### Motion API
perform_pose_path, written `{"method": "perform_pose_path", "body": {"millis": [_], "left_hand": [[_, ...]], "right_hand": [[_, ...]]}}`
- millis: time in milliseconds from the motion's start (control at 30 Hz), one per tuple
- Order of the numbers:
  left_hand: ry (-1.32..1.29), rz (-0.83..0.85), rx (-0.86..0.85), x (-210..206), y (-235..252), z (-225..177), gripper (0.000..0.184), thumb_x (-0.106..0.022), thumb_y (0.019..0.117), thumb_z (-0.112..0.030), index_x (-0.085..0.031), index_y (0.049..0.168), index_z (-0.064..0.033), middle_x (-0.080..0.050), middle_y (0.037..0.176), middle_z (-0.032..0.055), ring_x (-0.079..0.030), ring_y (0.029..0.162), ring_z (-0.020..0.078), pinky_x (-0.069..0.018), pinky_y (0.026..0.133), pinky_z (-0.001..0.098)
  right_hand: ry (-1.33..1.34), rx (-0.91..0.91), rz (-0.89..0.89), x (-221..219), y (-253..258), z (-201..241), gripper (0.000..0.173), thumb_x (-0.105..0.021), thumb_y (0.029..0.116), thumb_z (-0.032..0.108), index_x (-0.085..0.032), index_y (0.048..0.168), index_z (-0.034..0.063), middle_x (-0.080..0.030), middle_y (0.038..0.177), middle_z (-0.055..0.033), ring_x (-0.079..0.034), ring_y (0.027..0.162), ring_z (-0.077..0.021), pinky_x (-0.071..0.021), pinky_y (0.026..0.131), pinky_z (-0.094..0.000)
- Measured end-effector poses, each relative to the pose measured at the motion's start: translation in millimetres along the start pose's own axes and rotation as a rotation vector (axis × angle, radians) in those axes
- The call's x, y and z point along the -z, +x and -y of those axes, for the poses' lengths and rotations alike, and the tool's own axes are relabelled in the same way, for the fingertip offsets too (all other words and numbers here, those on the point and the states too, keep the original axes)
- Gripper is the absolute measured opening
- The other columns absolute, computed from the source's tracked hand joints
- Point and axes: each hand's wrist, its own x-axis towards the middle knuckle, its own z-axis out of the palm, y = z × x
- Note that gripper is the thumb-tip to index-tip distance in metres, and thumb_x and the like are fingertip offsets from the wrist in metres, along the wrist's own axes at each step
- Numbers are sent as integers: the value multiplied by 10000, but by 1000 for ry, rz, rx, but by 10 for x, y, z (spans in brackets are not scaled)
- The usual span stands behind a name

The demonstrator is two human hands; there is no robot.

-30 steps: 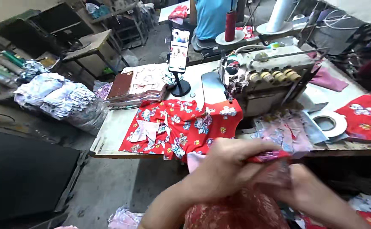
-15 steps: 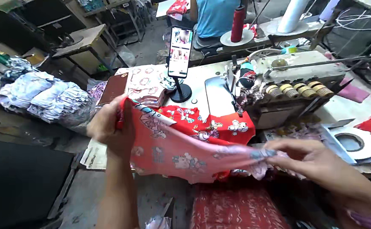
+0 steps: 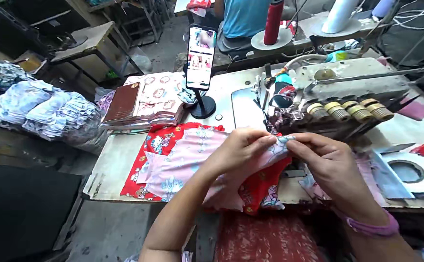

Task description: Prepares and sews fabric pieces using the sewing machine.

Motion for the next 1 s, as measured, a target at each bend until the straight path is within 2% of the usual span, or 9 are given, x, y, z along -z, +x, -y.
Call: {"method": "perform_pose_path", "body": {"millis": [33,133,267,400,500,600,700,833,1000], "left_hand": [[-77,-7,10,-2,2,-21,187,-591,1021,-99,-719,978,30,-683,883,-2,-614,813,-42,-518,790,149],[-160,-44,31,-60,-26,-87,128,-620,993,-54,-696,989,48,-682,855,-13,-608,766,-58,-520,737,131],[-53,-87,60,-80,-73,-224,107,-661,970,-59,-719,982,30,-691,844,-8,-610,745,-46,-518,709,130],[48,-142,-21,-102,-103,-439,93,-697,943,-49,-746,967,26,-658,838,13,-595,731,-24,-509,678,116],[145,-173,-1,-194,-89,-328,94,-702,941,-70,-760,961,1,-639,799,8,-546,662,-22,-468,618,119],[172,-122,105,-308,-141,-129,163,-674,972,-139,-772,997,-11,-685,840,37,-594,727,-1,-490,687,150],[178,-136,102,-286,-173,-174,157,-680,968,-140,-780,994,-22,-660,816,19,-559,698,-15,-464,664,135],[196,-185,11,-186,-126,-243,92,-708,932,-74,-773,968,-20,-655,823,25,-586,705,4,-493,659,143],[115,-140,91,-187,-176,-139,132,-697,955,-124,-777,976,-21,-656,821,0,-571,723,-24,-471,679,131]], "right_hand": [[27,-11,-10,21,-14,-3,123,-595,1000,102,-714,1032,99,-739,886,105,-703,798,-4,-607,780,-200],[67,-66,15,-14,-77,-46,106,-609,991,113,-698,1047,94,-731,880,111,-690,788,11,-593,762,-186],[80,-126,24,-60,-184,-58,109,-701,906,40,-722,1014,40,-744,848,87,-700,759,20,-598,733,-159],[128,-54,8,18,-261,89,101,-704,913,49,-724,1005,86,-746,860,113,-700,758,21,-599,718,-157],[137,-183,26,-4,-329,-77,83,-682,921,38,-703,990,80,-734,825,103,-687,739,21,-585,711,-161],[166,-380,34,-20,-446,-326,99,-664,921,4,-712,1004,26,-732,801,64,-678,698,-2,-580,674,-183],[174,-334,9,1,-473,-243,114,-660,924,20,-712,1024,39,-737,830,74,-687,716,-3,-588,684,-184],[169,-202,-14,-45,-360,-103,123,-639,941,18,-674,1050,65,-736,844,83,-700,747,-8,-598,715,-183],[87,-347,96,-111,-411,-185,214,-660,932,50,-671,1139,-2,-736,846,73,-687,746,16,-581,712,-169]]}}
